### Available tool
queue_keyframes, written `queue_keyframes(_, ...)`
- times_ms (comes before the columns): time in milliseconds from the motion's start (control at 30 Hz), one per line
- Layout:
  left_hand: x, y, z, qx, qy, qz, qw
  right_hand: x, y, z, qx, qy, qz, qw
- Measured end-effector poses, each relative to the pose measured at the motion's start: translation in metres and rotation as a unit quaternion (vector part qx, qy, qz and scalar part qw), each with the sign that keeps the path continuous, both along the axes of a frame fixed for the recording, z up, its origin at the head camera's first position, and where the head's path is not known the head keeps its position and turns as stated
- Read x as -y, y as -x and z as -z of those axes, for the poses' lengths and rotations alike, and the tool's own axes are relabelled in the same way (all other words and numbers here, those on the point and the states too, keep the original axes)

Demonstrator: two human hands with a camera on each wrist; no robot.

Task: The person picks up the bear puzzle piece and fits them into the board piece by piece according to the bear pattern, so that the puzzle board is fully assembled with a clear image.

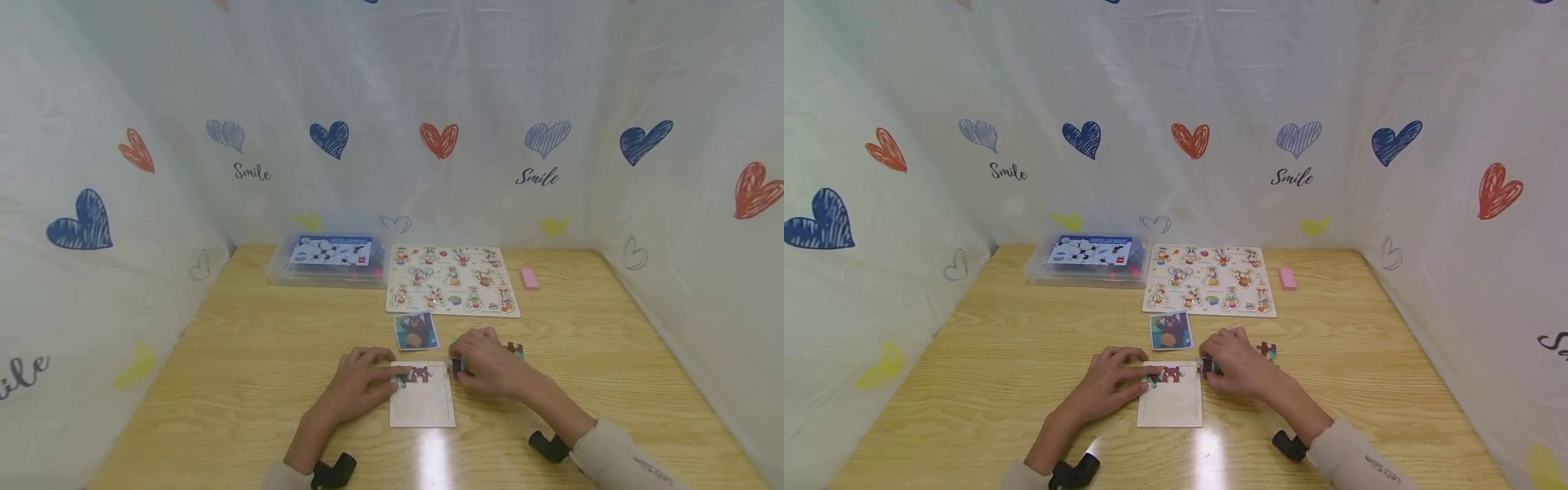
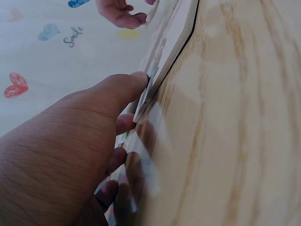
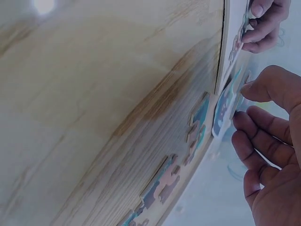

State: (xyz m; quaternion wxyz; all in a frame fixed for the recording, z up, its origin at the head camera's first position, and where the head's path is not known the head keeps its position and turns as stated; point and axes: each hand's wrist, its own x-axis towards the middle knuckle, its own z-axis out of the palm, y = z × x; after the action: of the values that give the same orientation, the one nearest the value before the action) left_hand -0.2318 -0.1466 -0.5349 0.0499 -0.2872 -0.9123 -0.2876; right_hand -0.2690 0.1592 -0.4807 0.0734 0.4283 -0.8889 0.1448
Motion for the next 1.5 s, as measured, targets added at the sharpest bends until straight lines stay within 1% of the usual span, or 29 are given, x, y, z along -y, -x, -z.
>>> queue_keyframes(167,0.0,0.0,0.0,0.001,0.002,-0.001,1.0,0.002,0.0,0.001,0.006,0.006,-0.01,1.0)
queue_keyframes(400,0.001,-0.001,-0.001,-0.003,0.006,-0.001,1.0,0.009,-0.001,0.002,0.033,0.019,-0.013,0.999)
queue_keyframes(500,0.001,-0.001,-0.002,-0.003,0.004,-0.002,1.0,0.012,-0.001,0.004,0.032,0.018,-0.015,0.999)
queue_keyframes(800,0.0,-0.001,-0.001,-0.002,0.001,-0.004,1.0,0.021,0.0,0.009,0.008,-0.008,-0.016,1.0)
queue_keyframes(1067,0.0,0.0,0.0,0.0,0.003,-0.004,1.0,0.027,0.0,0.01,0.036,-0.033,0.001,0.999)
queue_keyframes(1300,0.0,0.001,0.001,0.008,0.004,-0.007,0.9999,0.027,-0.001,0.013,0.03,-0.033,-0.006,0.999)
queue_keyframes(1500,-0.001,0.0,-0.002,0.007,0.006,-0.007,0.9999,0.027,0.0,0.011,0.039,-0.041,-0.003,0.998)
